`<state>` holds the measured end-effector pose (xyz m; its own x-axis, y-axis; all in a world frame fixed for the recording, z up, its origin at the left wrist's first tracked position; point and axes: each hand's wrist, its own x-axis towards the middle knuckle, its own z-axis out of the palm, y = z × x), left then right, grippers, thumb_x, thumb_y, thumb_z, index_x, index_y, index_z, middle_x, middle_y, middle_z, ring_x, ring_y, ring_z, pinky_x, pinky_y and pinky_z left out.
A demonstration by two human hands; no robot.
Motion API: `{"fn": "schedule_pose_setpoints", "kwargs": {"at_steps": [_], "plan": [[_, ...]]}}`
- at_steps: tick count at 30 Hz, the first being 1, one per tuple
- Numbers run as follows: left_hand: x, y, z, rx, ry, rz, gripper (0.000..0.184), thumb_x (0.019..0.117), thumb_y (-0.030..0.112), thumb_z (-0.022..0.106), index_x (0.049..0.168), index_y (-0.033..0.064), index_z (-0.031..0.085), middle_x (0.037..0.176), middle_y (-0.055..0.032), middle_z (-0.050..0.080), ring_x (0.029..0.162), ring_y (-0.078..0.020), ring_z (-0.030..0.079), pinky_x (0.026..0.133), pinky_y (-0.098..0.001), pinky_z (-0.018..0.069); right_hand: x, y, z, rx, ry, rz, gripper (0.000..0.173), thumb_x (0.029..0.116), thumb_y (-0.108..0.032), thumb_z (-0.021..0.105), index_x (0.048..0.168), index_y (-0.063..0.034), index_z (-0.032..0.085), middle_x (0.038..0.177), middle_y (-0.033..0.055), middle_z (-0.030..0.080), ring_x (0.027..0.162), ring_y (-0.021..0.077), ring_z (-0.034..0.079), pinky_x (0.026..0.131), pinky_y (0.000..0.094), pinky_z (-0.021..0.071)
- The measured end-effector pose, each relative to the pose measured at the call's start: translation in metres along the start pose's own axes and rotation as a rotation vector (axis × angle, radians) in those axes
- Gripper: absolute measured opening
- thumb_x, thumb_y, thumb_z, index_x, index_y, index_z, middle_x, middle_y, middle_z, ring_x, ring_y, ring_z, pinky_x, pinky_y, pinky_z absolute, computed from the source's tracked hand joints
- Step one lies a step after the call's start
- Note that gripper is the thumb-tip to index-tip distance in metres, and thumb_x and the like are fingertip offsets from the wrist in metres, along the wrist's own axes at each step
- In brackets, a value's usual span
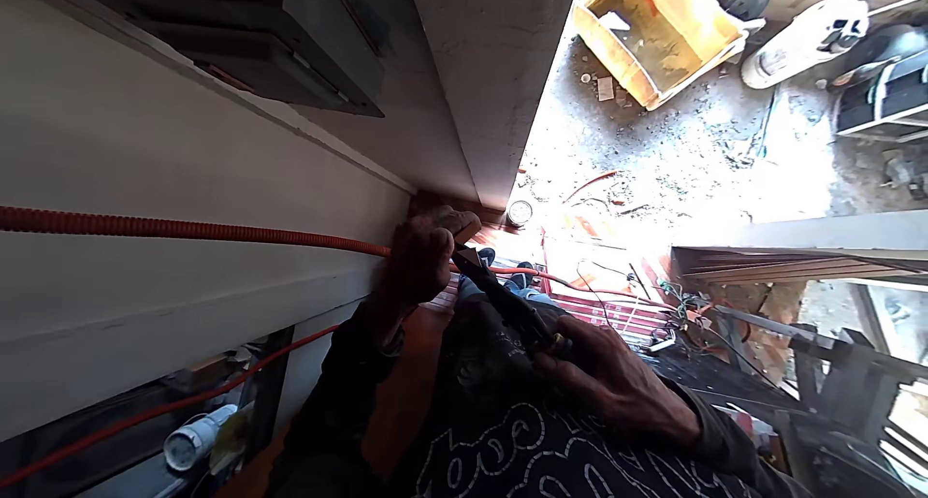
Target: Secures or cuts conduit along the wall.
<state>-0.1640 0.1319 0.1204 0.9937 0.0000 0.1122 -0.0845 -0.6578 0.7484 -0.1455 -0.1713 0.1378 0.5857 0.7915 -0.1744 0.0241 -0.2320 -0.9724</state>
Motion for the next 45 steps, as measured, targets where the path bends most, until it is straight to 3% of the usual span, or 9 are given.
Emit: {"fn": "schedule_pose_setpoints", "kwargs": {"at_steps": [6,10,12,16,22,26,31,42,45], "plan": [[0.001,0.0,-0.004,0.09,-0.019,0.014,0.053,0.1028,0.034,0.027,0.095,0.0079,0.072,0.086,-0.0041,0.068,0.076,-0.013,0.063,0.066,-0.0356,0.0501,-0.001,-0.001,0.006,-0.103,0.094,-0.021,0.032,0.0989,-0.038,0.063,0.091,-0.0068,0.064,0.062,-0.0027,0.057,0.052,0.0007,0.053,0.048,0.02,0.043],[-0.002,0.002,-0.011,-0.384,-0.099,-0.094,0.084,0.1046,0.065,0.01,0.115,0.0066,0.069,0.101,-0.0011,0.068,0.087,-0.0041,0.063,0.077,-0.0223,0.053,0.0,0.003,0.008,-0.205,0.163,-0.071,0.032,0.097,-0.037,0.065,0.087,-0.0066,0.064,0.059,-0.0027,0.054,0.049,0.0001,0.048,0.046,0.0189,0.0384],[-0.001,-0.001,-0.01,-0.77,-0.177,-0.27,0.085,0.101,0.072,0.014,0.122,0.0091,0.066,0.094,-0.0023,0.069,0.069,-0.0044,0.062,0.058,-0.018,0.0523,0.001,0.009,0.003,-0.192,0.16,-0.087,0.032,0.0969,-0.036,0.065,0.087,-0.0055,0.064,0.06,-0.0012,0.056,0.05,0.0015,0.051,0.046,0.0205,0.0402],[0.01,0.004,-0.004,-1.225,-0.235,-0.546,0.037,0.1077,0.031,0.04,0.126,0.0114,0.066,0.076,-0.0071,0.066,0.047,-0.0075,0.055,0.042,-0.0197,0.0484,0.003,0.018,-0.011,-0.135,0.037,-0.067,0.035,0.0969,-0.039,0.066,0.091,-0.0049,0.063,0.064,0.0008,0.058,0.055,0.004,0.054,0.051,0.0231,0.0442],[0.011,-0.006,-0.002,-1.165,-0.004,-0.472,0.026,0.1088,0.019,0.041,0.125,0.0112,0.06,0.072,-0.0032,0.06,0.05,-0.0065,0.055,0.046,-0.0188,0.0493,-0.006,0.024,-0.04,-0.099,-0.198,0.014,0.032,0.0955,-0.041,0.066,0.094,-0.0091,0.062,0.069,-0.0025,0.057,0.059,0.0024,0.052,0.053,0.0227,0.042],[0.009,0.0,0.009,-1.008,0.158,-0.446,0.026,0.1087,0.018,0.047,0.132,0.0222,0.058,0.091,-0.0056,0.067,0.064,-0.0103,0.065,0.052,-0.0219,0.0555,-0.007,0.028,-0.027,-0.145,-0.085,0.035,0.029,0.0953,-0.036,0.065,0.096,-0.0071,0.063,0.072,0.0005,0.063,0.06,0.0047,0.056,0.054,0.0247,0.045],[0.008,0.01,0.024,-0.934,0.252,-0.41,0.029,0.105,0.012,0.056,0.133,0.0204,0.056,0.108,-0.0056,0.071,0.086,-0.0175,0.074,0.07,-0.0362,0.065,0.001,0.028,-0.007,-0.23,0.044,0.06,0.027,0.0949,-0.034,0.064,0.096,-0.0065,0.064,0.069,0.0019,0.059,0.059,0.0086,0.056,0.054,0.0279,0.0455],[0.007,0.02,0.029,-0.747,0.246,-0.345,0.031,0.1008,0.009,0.063,0.129,0.0196,0.058,0.096,-0.003,0.072,0.067,-0.0083,0.068,0.053,-0.0225,0.0574,0.0,0.029,-0.003,-0.288,0.141,0.025,0.028,0.0957,-0.034,0.063,0.098,-0.0065,0.065,0.069,0.0014,0.06,0.059,0.0082,0.057,0.054,0.0273,0.0461],[0.009,0.022,0.029,-0.686,0.263,-0.325,0.033,0.0999,0.008,0.064,0.131,0.0186,0.058,0.1,-0.0029,0.072,0.074,-0.0108,0.071,0.058,-0.0252,0.0609,0.001,0.028,-0.002,-0.296,0.149,0.02,0.028,0.0955,-0.034,0.063,0.097,-0.0065,0.065,0.069,0.002,0.06,0.059,0.0091,0.057,0.054,0.0278,0.0465]]}}
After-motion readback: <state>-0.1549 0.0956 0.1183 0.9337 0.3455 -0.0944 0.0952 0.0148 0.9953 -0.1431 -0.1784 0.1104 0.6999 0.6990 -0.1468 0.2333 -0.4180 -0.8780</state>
